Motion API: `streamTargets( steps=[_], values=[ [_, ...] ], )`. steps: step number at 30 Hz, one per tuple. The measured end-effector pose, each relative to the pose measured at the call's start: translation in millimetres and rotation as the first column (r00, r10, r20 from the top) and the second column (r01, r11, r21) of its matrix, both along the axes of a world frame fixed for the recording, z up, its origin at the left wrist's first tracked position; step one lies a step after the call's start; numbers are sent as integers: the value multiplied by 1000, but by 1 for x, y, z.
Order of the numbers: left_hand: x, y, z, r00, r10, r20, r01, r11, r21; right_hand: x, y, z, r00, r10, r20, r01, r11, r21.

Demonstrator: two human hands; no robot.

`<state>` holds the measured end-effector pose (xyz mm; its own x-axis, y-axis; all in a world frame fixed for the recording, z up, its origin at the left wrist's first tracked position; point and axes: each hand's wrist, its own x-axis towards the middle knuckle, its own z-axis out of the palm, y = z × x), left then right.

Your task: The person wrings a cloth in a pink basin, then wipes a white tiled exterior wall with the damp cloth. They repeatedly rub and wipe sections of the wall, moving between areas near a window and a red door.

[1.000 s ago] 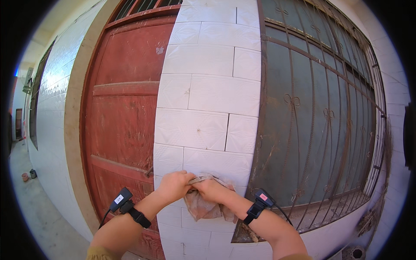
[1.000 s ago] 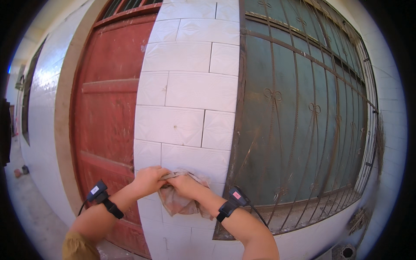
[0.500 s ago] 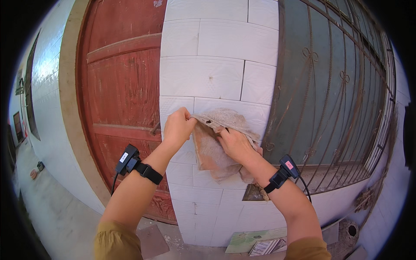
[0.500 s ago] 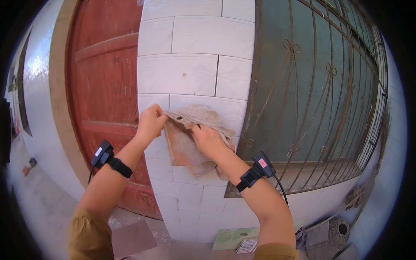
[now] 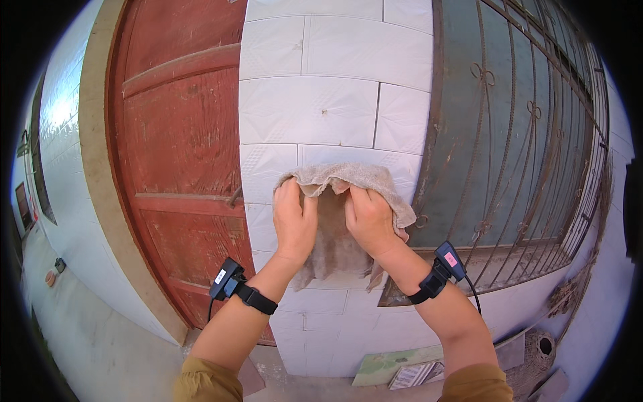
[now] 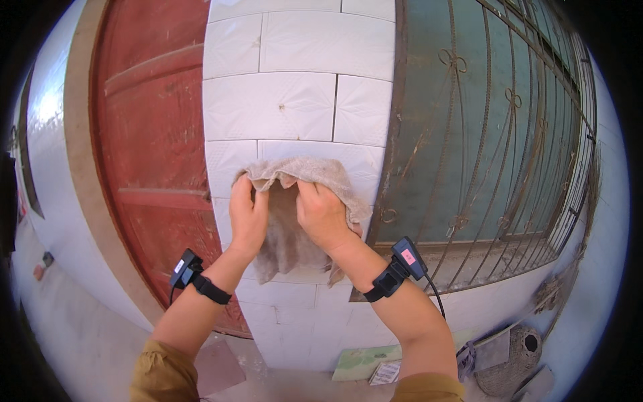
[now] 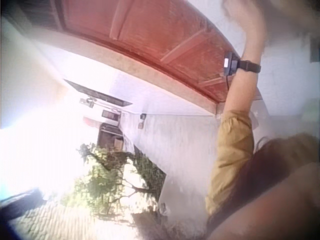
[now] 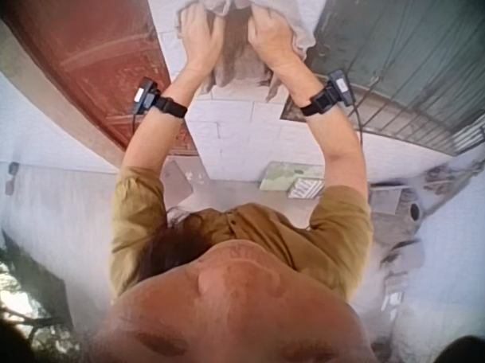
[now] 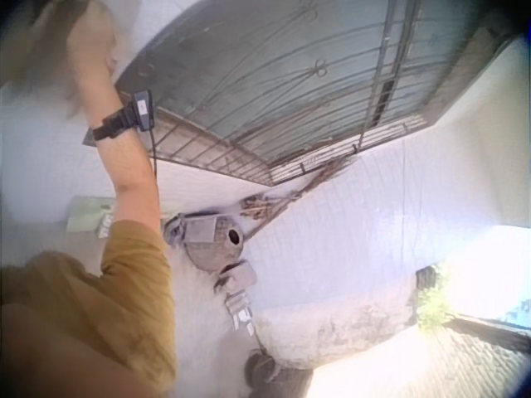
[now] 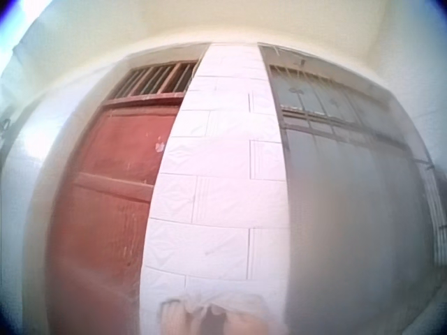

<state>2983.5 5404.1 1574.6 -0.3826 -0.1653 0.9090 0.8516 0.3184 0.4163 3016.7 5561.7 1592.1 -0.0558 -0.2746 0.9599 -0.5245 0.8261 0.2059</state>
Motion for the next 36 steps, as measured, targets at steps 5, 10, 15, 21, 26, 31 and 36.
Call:
streamTargets(
  steps=[5, 10, 15, 21, 26, 31, 36],
  values=[
    [-23, 18, 1, 836, 353, -421, -465, 862, -200, -13, 17, 13, 991, -120, -51, 115, 990, -83],
    [-50, 46, 57, 808, 446, -385, -542, 819, -189, -35, 25, 60, 985, -171, -1, 170, 978, -123],
    [-82, 51, 159, 627, 551, -551, -672, 740, -26, -59, 46, 164, 947, -293, -135, 261, 942, -213],
    [-100, 65, 188, 578, 547, -606, -708, 705, -39, -89, 62, 196, 837, -471, -278, 378, 866, -328],
    [-98, 66, 130, 629, 442, -639, -692, 692, -203, -87, 66, 120, 915, -386, -119, 334, 889, -314],
    [-101, 59, 41, 733, 307, -607, -605, 702, -376, -90, 62, -1, 839, -505, -201, 446, 851, -276],
    [-98, 54, -48, 839, 117, -532, -464, 664, -586, -97, 50, -115, 848, -515, 124, 530, 818, -223]
  ],
)
